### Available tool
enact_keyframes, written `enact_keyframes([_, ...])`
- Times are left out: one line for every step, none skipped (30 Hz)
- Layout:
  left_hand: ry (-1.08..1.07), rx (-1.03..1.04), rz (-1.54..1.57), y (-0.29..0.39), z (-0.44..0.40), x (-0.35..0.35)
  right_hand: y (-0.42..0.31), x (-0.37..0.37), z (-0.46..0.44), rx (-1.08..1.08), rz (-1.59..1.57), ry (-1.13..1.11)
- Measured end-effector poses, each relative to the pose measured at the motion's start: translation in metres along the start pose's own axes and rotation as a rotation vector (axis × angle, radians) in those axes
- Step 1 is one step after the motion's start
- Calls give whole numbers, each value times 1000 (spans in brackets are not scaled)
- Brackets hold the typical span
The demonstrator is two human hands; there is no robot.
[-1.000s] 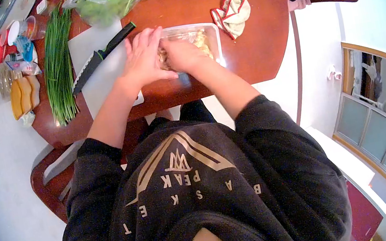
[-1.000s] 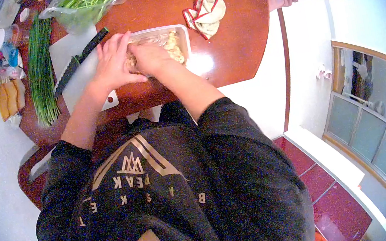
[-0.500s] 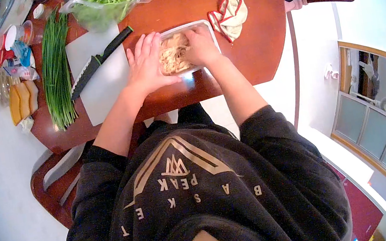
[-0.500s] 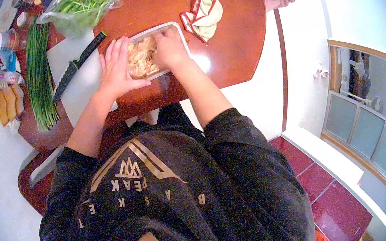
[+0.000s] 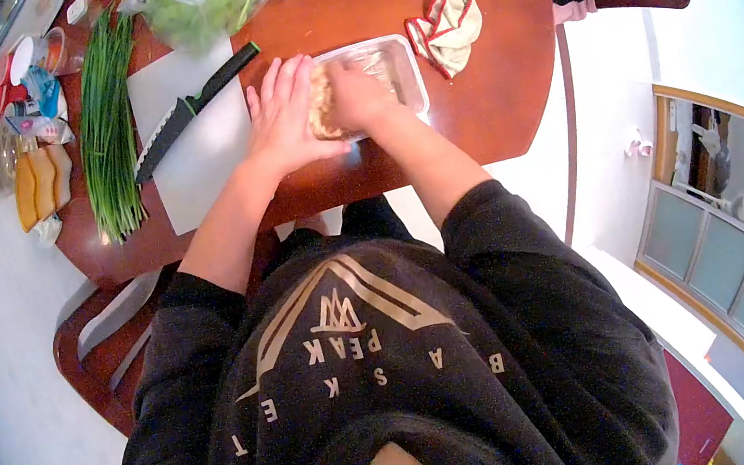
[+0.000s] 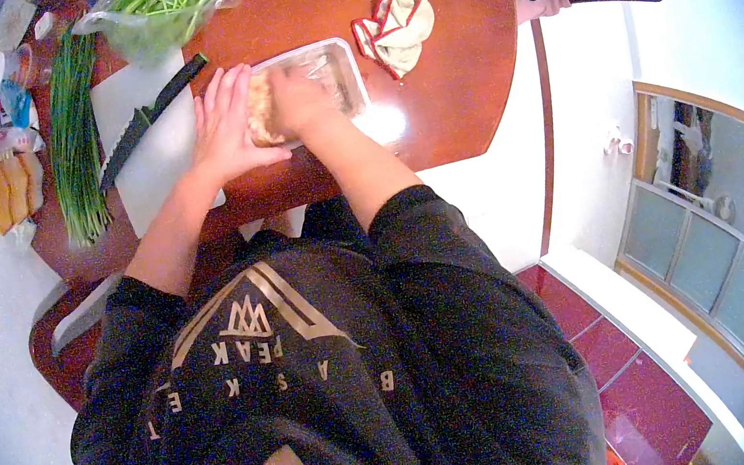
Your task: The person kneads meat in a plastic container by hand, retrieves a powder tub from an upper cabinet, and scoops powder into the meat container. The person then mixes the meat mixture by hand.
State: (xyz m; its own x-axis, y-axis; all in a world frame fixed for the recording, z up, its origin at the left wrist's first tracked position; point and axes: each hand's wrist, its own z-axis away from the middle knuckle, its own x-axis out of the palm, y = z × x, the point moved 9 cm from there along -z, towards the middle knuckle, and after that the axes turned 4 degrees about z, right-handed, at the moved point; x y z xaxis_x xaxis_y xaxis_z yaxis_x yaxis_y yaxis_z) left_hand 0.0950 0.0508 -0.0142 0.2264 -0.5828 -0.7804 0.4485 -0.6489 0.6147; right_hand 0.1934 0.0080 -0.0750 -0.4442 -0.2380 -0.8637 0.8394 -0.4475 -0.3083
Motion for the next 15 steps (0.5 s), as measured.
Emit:
enact_keyframes([-1, 7, 1, 0, -1, -1, -9, 0, -5, -12, -123, -56])
enact_keyframes([-10, -3, -8, -2, 0, -1, -17, -10, -3, -143, -189, 34])
enact_keyframes([-18, -10, -14, -3, 0, -1, -8, -14, 2, -119, -283, -38])
enact_keyframes([-21, -18, -18, -4, -1, -1, 7, -26, 9, -97, -374, -109])
enact_keyframes([-13, -12, -21, -4, -2, -2, 19, -33, 14, -79, -464, -182])
enact_keyframes([-6, -10, -28, -5, -2, -2, 29, -32, 15, -161, -383, -139])
enact_keyframes([-8, -7, -32, -5, 0, -1, 31, -35, 17, -160, -159, 51])
enact_keyframes([0, -2, -29, -5, 1, 1, 26, -35, 26, -157, 68, 237])
enact_keyframes([8, 3, -27, -6, 1, 2, 17, -32, 24, -94, 77, 177])
enact_keyframes([17, 6, -26, -6, 1, 1, 7, -28, 24, -31, 89, 115])
enact_keyframes([-6, -4, -23, -6, 3, 3, -2, -25, 24, 31, 106, 53])
enact_keyframes([-27, -12, -23, -3, 2, 2, -10, -12, 14, 30, 18, -65])
enact_keyframes([-40, -19, -26, -4, 0, -1, -16, -3, 5, 24, -67, -178])
enact_keyframes([-46, -14, -25, -6, 2, -1, -25, -6, 8, -158, -96, -205])
enact_keyframes([-41, -11, -19, -7, 5, 1, -14, -11, 14, -199, -99, -232])
